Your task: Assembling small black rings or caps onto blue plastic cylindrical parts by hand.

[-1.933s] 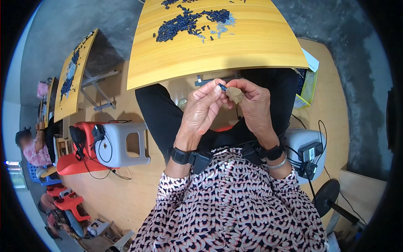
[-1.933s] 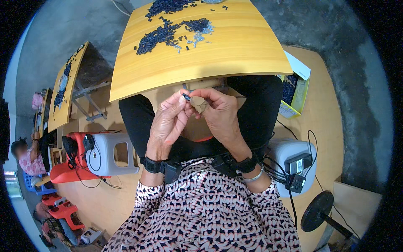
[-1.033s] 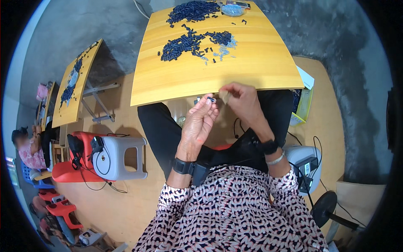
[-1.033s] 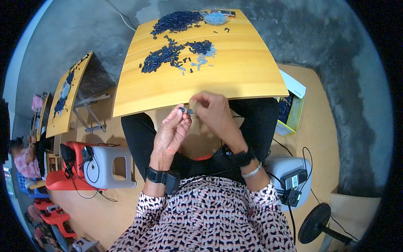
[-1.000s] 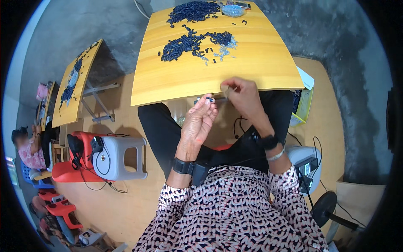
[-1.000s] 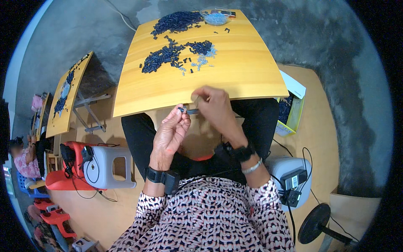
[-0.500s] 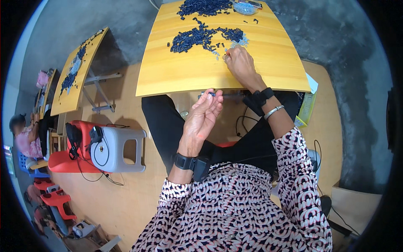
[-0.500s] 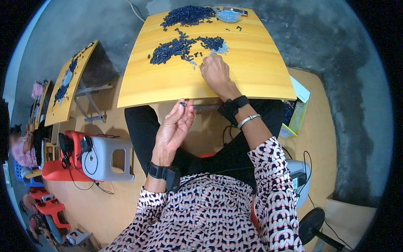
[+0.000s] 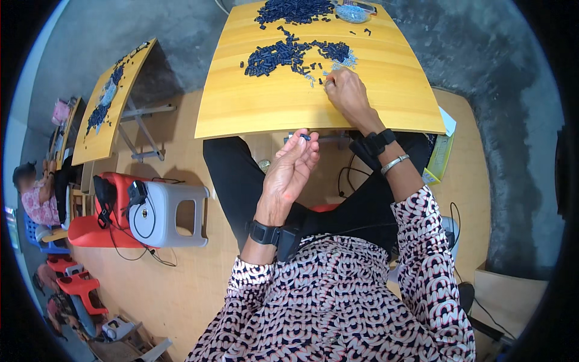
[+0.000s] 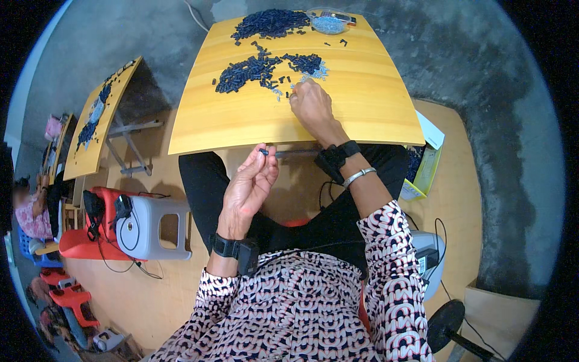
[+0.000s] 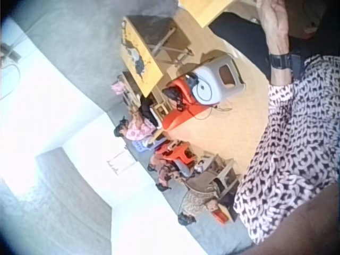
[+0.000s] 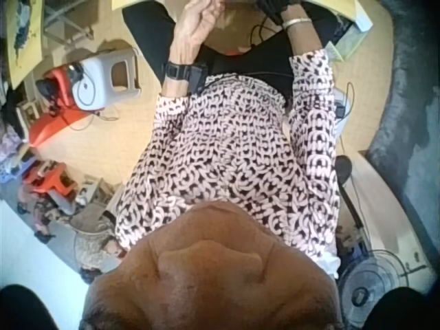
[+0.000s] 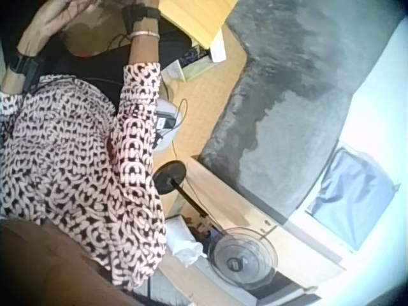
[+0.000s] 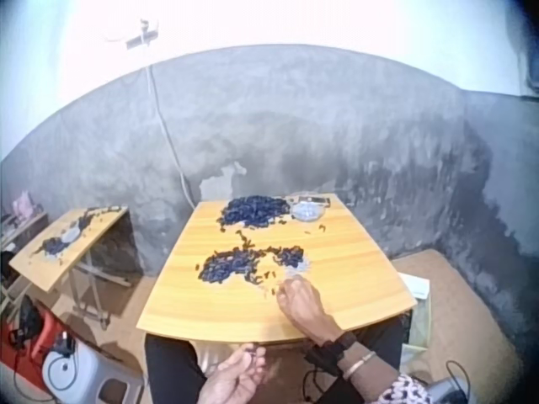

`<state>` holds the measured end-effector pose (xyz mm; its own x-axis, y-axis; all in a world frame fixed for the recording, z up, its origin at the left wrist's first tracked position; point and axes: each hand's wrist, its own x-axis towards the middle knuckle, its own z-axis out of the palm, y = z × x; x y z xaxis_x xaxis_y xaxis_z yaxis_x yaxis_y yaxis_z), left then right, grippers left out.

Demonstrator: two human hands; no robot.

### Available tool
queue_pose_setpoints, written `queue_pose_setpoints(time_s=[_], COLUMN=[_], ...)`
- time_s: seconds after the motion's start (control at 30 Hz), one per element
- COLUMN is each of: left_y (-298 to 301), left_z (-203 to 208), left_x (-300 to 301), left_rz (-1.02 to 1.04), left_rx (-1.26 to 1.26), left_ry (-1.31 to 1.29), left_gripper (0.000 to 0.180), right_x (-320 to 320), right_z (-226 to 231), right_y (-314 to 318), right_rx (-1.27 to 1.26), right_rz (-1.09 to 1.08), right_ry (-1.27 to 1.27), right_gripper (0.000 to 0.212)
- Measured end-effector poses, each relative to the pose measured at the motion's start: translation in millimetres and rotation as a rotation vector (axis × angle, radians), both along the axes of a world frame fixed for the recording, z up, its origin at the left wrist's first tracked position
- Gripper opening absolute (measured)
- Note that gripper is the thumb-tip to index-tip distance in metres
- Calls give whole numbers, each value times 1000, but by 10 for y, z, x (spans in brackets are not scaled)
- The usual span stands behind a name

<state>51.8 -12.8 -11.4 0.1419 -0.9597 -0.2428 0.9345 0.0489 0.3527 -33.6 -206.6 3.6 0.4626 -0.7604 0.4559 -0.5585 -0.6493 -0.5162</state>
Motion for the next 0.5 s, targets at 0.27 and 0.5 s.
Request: queue_pose_setpoints(time_s=[0.27,0.5], left_y=[4,12], left_z=[-6,-12], left_x=[-12,-5], left_rz=[-5,6], left_rx=[-4,-4], left_ry=[5,-2], left_gripper=[21,20], right_x=[89,103], right_z=[62,59], right_y=[17,39], right_rx=[-6,-6], right_rz=[-46,-60], right_ry=[136,151], right_gripper=[23,22])
